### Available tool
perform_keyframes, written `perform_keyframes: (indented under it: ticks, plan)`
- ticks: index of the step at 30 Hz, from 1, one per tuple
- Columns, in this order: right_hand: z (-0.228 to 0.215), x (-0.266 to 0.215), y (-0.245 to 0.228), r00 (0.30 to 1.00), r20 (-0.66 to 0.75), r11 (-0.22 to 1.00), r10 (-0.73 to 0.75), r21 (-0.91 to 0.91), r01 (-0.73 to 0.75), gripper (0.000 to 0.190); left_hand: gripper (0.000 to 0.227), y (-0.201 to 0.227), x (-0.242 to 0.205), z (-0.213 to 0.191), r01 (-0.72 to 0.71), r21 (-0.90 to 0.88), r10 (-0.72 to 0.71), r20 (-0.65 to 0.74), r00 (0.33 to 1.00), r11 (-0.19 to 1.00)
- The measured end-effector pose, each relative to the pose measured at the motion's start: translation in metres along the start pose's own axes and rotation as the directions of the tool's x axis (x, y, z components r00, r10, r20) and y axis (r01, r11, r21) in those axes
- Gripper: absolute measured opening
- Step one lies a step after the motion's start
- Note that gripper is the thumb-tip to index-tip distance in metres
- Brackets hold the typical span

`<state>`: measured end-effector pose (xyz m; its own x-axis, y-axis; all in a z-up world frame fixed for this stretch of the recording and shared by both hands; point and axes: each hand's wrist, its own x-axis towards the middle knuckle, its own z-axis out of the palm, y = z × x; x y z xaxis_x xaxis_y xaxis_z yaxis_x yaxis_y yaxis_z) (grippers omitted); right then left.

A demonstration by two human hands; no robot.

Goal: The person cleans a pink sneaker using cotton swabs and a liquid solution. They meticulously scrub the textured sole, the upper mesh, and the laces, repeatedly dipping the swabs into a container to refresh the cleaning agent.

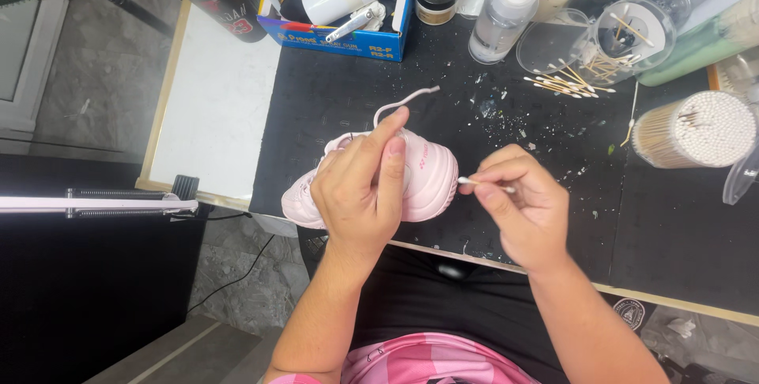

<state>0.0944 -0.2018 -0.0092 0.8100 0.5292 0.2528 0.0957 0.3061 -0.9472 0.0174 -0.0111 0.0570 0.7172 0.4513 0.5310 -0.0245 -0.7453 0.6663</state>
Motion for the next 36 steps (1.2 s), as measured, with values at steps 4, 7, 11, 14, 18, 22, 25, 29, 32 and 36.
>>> perform_keyframes:
  ticks: [4, 7, 11, 14, 18, 22, 25, 29, 32, 36]
  plan:
    - [0.003, -0.004, 0.007, 0.999, 0.034, 0.999, -0.038, 0.003, 0.038, 0.008, 0.014, 0.002, -0.015, -0.002, -0.047, -0.041, 0.044, -0.086, 0.995, 0.998]
    - [0.001, -0.001, 0.006, 0.999, 0.046, 0.999, -0.027, 0.035, 0.026, 0.01, 0.013, 0.004, -0.028, 0.002, -0.057, -0.077, 0.05, -0.082, 0.995, 0.995]
    - [-0.001, 0.0, 0.004, 0.998, 0.055, 0.999, -0.04, 0.015, 0.039, 0.01, 0.014, -0.004, -0.04, 0.012, -0.171, -0.061, 0.161, -0.142, 0.977, 0.983]
    - [-0.003, -0.002, 0.0, 0.997, 0.047, 0.998, -0.06, -0.003, 0.06, 0.01, 0.017, -0.015, -0.041, 0.017, -0.293, -0.043, 0.28, -0.186, 0.942, 0.955]
    - [-0.002, -0.003, -0.002, 0.996, 0.041, 0.993, -0.084, -0.082, 0.087, 0.011, 0.02, -0.019, -0.042, 0.018, -0.337, -0.113, 0.312, -0.192, 0.93, 0.935]
    - [-0.002, -0.003, 0.004, 0.989, 0.047, 0.97, -0.143, -0.19, 0.149, 0.012, 0.025, -0.008, -0.043, 0.012, -0.211, -0.095, 0.2, -0.107, 0.974, 0.973]
    - [0.0, -0.004, 0.01, 0.992, 0.001, 0.983, -0.124, -0.133, 0.124, 0.011, 0.035, 0.007, -0.04, 0.0, -0.051, -0.102, 0.056, 0.045, 0.997, 0.993]
    - [-0.001, -0.005, 0.011, 0.992, -0.001, 0.983, -0.129, -0.132, 0.128, 0.01, 0.04, 0.021, -0.03, -0.013, 0.286, -0.209, -0.216, 0.301, 0.929, 0.935]
    - [-0.002, -0.002, 0.008, 0.987, 0.027, 0.974, -0.16, -0.16, 0.162, 0.011, 0.038, 0.023, -0.022, -0.016, 0.524, -0.279, -0.371, 0.453, 0.811, 0.805]
    - [0.001, 0.0, 0.002, 0.974, 0.059, 0.943, -0.22, -0.243, 0.227, 0.014, 0.028, 0.015, -0.022, -0.01, 0.559, -0.522, -0.315, 0.485, 0.816, 0.644]
